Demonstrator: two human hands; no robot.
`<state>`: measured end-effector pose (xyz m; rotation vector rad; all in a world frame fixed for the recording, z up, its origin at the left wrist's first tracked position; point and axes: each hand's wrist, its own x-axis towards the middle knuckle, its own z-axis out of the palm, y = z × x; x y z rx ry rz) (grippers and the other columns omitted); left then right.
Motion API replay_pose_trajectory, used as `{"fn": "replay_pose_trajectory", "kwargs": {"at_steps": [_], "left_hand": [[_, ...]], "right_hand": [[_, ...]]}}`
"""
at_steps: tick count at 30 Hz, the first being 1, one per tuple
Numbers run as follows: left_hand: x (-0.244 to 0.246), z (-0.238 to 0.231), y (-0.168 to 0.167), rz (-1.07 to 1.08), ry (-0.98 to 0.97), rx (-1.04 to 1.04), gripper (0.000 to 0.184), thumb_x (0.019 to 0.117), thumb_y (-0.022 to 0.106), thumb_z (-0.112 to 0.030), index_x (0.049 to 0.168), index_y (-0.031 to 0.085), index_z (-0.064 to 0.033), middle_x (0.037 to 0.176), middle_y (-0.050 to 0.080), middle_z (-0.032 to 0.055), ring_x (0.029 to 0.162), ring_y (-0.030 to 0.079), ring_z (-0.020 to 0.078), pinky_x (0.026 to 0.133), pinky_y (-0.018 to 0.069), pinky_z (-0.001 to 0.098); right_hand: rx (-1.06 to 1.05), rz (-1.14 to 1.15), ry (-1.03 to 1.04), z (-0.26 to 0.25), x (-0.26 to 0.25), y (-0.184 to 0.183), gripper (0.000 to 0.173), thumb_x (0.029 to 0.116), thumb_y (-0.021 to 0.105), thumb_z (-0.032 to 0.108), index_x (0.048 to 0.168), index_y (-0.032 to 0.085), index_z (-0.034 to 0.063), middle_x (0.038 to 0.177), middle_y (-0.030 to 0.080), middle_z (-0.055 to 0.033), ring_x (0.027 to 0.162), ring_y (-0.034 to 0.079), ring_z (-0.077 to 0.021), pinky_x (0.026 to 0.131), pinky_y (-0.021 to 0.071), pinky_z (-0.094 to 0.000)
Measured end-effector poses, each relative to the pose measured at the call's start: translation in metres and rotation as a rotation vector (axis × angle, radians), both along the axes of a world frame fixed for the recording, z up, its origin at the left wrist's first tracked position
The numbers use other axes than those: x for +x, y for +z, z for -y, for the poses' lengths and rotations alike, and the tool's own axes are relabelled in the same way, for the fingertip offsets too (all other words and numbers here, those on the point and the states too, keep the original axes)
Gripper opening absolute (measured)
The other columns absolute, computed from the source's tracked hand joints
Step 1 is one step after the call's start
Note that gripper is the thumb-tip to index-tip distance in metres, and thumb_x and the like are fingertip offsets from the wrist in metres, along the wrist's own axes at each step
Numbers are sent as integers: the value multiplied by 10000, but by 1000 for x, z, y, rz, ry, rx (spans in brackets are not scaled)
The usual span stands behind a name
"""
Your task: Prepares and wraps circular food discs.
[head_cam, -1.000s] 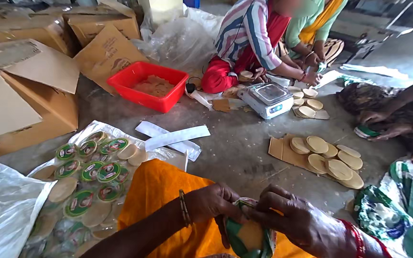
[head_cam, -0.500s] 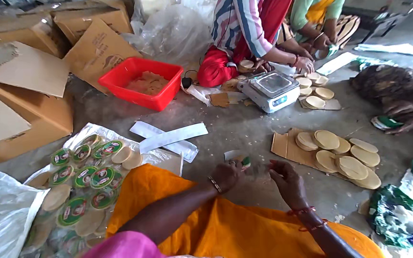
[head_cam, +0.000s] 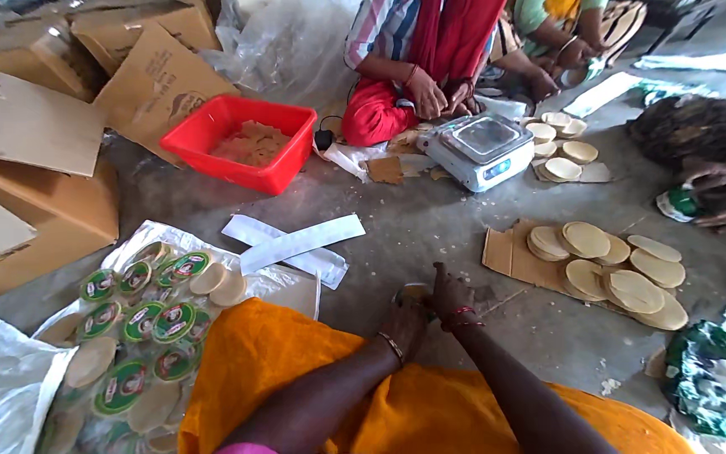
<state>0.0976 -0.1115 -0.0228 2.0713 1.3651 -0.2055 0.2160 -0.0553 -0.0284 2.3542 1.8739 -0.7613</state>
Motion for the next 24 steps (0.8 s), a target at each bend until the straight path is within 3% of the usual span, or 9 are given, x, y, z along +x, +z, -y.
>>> {"fn": "replay_pose_trajectory", "kwargs": {"at_steps": [6,9,11,14,16,18,20,22,24], "left_hand": [[-2,-21,27,69,-94,-51,248,1021,574,-104,1159,698,61,1266,646,252,1305,544,394,1146,390,526],[-27,-32,41,300,208,-141,234,952,669,-145,1091,718,37,1106,700,240,1076,670,382,944,527,565],[-37,-31,40,316,498,-127,405,958,691,-274,1199,638,48,1126,672,278,1051,664,438,881,544,605],[-22,-43,30,158,686,-254,758,952,729,-373,1466,397,73,1376,561,302,1268,581,429,1035,488,567],[-11,-49,14,76,687,-299,832,928,747,-296,1511,297,90,1423,518,302,1303,561,408,1065,482,530],[-8,-51,3,42,690,-311,859,887,786,-313,1487,326,95,1396,539,296,1281,581,398,1047,500,523],[-11,-51,0,54,701,-316,859,871,805,-319,1477,349,82,1381,551,293,1273,584,402,1039,501,537],[-14,-51,-1,85,700,-319,835,875,812,-326,1465,376,73,1373,558,290,1270,581,405,1043,494,542],[-15,-51,-5,103,704,-324,850,853,834,-334,1463,397,65,1381,556,289,1278,576,409,1050,489,545]], "right_hand": [[10,46,32,-7,-2,0,935,842,795,122,1619,280,197,1299,612,-282,1250,542,-518,975,430,-705],[29,11,41,-6,1,-2,957,844,798,151,1630,255,193,1303,613,-282,1245,544,-523,976,423,-714],[46,-14,36,-3,1,-5,1062,768,866,138,1631,250,193,1296,611,-289,1232,542,-535,958,426,-723],[29,8,33,-3,-1,0,1107,773,883,169,1643,200,188,1294,618,-279,1227,558,-520,949,448,-698],[21,-4,13,-2,2,-2,1104,789,875,186,1649,183,202,1315,608,-279,1229,560,-515,945,448,-698],[60,-102,-9,2,14,-12,1082,780,885,182,1636,223,173,1337,598,-280,1228,561,-519,963,457,-692],[149,-375,-108,11,32,-21,884,843,844,145,1574,350,83,1317,627,-269,1203,593,-481,994,476,-646],[164,-612,-329,23,46,-28,437,1034,619,172,1398,509,-43,1178,666,-260,1023,677,-361,903,552,-520],[38,-746,-535,40,48,-32,305,1079,530,161,1237,599,-91,1044,681,-218,860,680,-247,807,572,-412]]}}
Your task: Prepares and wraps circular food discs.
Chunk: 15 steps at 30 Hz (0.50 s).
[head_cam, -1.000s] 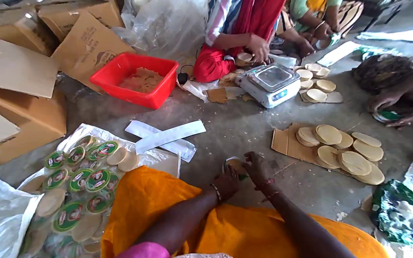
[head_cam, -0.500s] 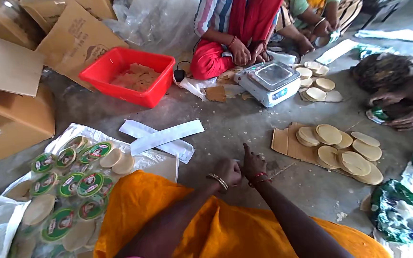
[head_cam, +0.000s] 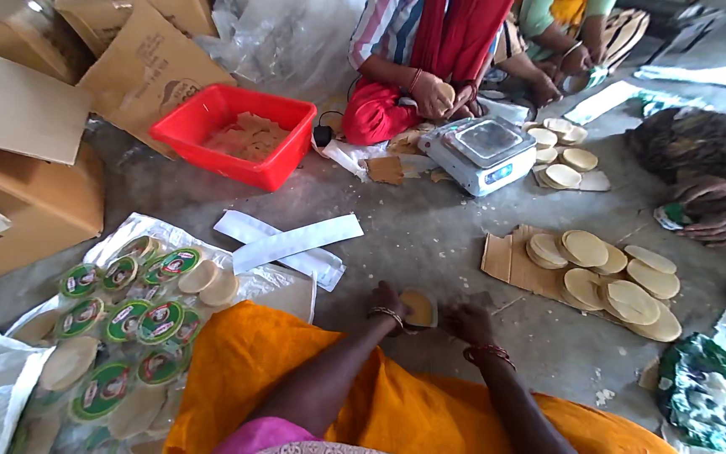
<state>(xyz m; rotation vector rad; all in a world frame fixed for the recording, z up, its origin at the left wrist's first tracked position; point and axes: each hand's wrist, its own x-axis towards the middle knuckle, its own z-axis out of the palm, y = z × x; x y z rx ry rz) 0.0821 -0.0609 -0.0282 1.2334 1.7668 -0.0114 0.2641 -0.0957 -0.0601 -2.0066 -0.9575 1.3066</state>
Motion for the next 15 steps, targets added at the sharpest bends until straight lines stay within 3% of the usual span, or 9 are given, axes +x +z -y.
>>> {"fn": "replay_pose_trajectory", "kwargs": {"at_steps": [2,6,10,15], "left_hand": [[0,-3,0,8,-2,-4,870,838,848,-337,1470,402,63,1399,548,286,1299,563,407,1067,478,545],[-1,-1,2,29,3,24,838,837,856,-306,1447,417,65,1369,562,293,1264,583,413,1041,495,549],[-1,-2,4,24,-10,15,834,845,848,-301,1455,410,63,1366,565,290,1272,577,415,1049,487,554],[2,-5,-2,8,-30,36,850,840,853,-302,1470,405,53,1356,574,290,1267,580,420,1047,487,562]], "right_hand": [[-86,-109,-70,11,-6,-4,221,1043,593,119,1141,661,-67,933,703,-151,761,681,-171,726,583,-338],[-51,-90,-95,9,-17,-7,138,965,704,80,1000,697,-54,786,685,-94,646,633,-122,635,552,-291],[-9,-16,-57,0,-19,-9,154,913,761,54,982,683,-60,807,691,-118,641,650,-145,634,569,-300],[234,68,59,-16,-20,-24,164,855,795,-6,970,690,-58,874,702,-155,745,673,-209,724,584,-376]]}}
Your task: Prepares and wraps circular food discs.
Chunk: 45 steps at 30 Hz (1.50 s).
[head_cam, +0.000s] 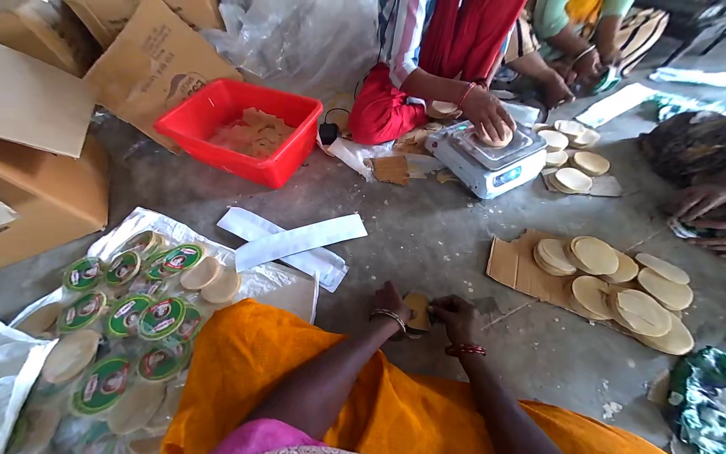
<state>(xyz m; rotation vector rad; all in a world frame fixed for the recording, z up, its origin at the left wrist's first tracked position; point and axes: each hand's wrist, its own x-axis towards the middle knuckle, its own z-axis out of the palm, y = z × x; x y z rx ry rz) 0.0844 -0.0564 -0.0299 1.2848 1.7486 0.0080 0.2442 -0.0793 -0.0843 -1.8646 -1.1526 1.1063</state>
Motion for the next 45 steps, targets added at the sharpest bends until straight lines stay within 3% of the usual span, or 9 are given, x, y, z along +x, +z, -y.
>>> {"fn": "replay_pose_trajectory", "kwargs": {"at_steps": [8,17,24,29,34,38,41,43,45], "left_hand": [[-9,-14,-6,38,-123,164,520,872,812,-187,1319,620,-2,1343,591,264,1270,569,425,1037,491,575],[-10,-26,-15,2,-227,169,455,820,846,-169,1235,686,-73,1272,645,217,1233,589,409,988,512,589],[0,-12,-11,-116,24,-45,924,895,777,-370,1498,289,133,1422,514,311,1295,570,399,1073,482,503],[-1,-11,-6,-58,-54,86,622,895,769,-207,1401,515,50,1473,471,293,1275,571,425,1035,506,542],[-4,-24,-10,-57,-177,153,550,793,857,-158,1291,654,-41,1365,577,246,1288,549,416,1026,494,577],[-5,-28,-9,-115,-216,134,503,817,822,-182,1293,676,-109,1397,550,238,1364,449,443,1027,448,623],[-1,-22,-8,-116,-122,82,574,849,751,-109,1386,567,-25,1401,545,272,1328,505,443,1037,467,596],[0,-13,-4,-134,-43,-28,780,929,714,-213,1513,299,95,1450,483,313,1328,531,421,1075,464,535],[1,-3,-6,-126,27,-57,836,965,696,-313,1516,256,137,1447,494,312,1332,539,398,1105,450,491]], "right_hand": [[173,528,322,34,-29,18,172,977,628,21,1076,754,-42,1102,688,-249,1011,693,-376,927,562,-483],[102,72,-11,-1,-10,-8,166,810,821,2,929,712,-37,841,721,-135,739,701,-218,725,601,-411],[100,194,201,-19,-11,-8,115,887,775,66,972,745,-7,950,724,-147,879,696,-243,844,571,-435],[48,543,375,15,-29,24,211,1009,620,133,1096,754,-6,1134,695,-207,1037,691,-341,944,551,-471],[36,155,146,1,-3,-6,151,837,818,116,906,736,9,836,732,-99,755,707,-196,754,596,-405],[-13,123,159,-23,-7,-2,265,785,869,85,984,717,-3,882,722,-127,799,697,-243,780,575,-460],[17,155,265,-38,-14,0,214,819,843,78,1004,747,30,925,742,-115,866,709,-238,836,568,-468],[33,169,251,-35,-16,-2,119,842,825,80,937,763,42,901,744,-112,859,705,-243,831,555,-486],[77,223,192,-24,-20,-5,83,849,814,88,907,770,49,910,741,-112,865,704,-247,832,554,-487]]}}
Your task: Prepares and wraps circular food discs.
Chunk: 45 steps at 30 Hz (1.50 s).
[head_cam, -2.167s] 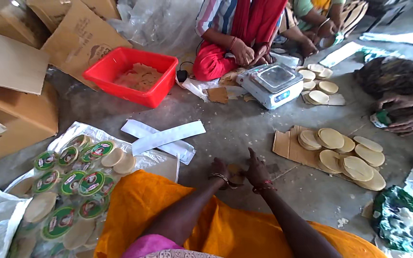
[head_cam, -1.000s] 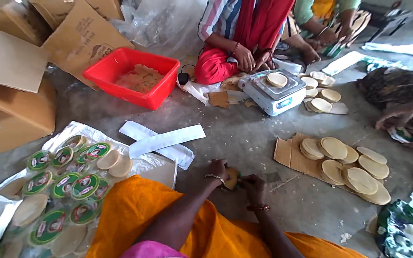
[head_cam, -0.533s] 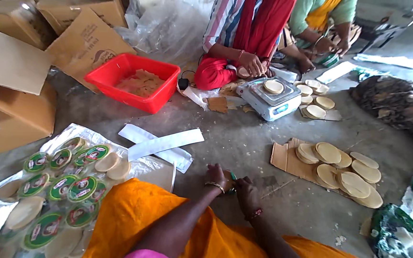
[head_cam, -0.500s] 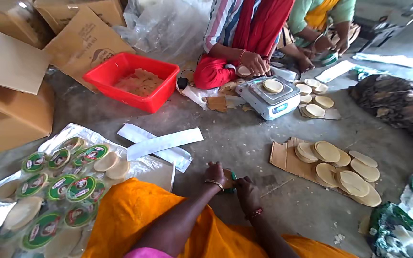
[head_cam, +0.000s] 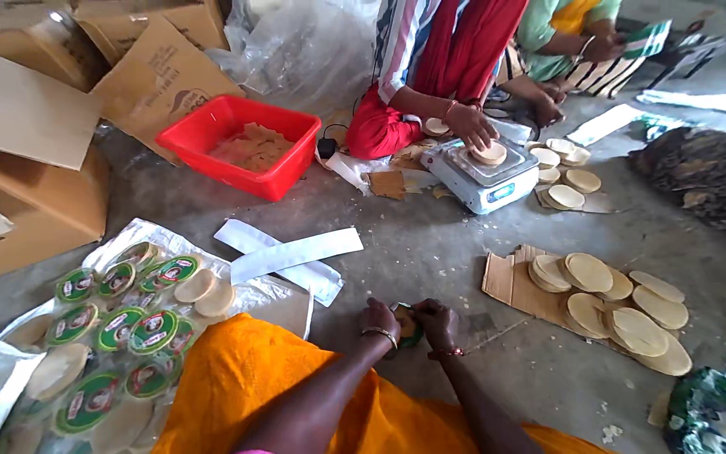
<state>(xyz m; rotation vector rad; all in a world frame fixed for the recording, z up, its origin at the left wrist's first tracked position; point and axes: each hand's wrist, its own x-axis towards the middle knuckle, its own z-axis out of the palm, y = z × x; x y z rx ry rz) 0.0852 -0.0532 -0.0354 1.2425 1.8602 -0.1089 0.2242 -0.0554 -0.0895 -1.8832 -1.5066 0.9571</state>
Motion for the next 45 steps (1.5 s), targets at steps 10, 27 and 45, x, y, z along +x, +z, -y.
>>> {"fn": "replay_pose_trajectory", "kwargs": {"at_steps": [10,27,45], "left_hand": [[-8,-17,-7,80,-248,167,567,822,846,-187,1334,627,-82,1395,553,257,1243,582,433,983,516,595],[-7,10,5,119,-108,90,533,949,712,-204,1393,539,35,1418,537,269,1331,533,399,1095,457,530],[0,16,-5,39,10,31,771,962,706,-331,1511,344,71,1467,493,284,1355,523,386,1124,439,493]], "right_hand": [[-23,-45,14,30,15,2,161,859,791,95,932,716,-28,866,708,-132,794,678,-220,775,565,-409],[110,233,144,57,-2,17,174,962,669,106,1031,770,-17,1029,714,-200,946,710,-319,887,577,-451],[142,-21,52,27,7,-15,111,848,794,86,905,755,0,915,709,-134,845,691,-231,810,584,-420]]}}
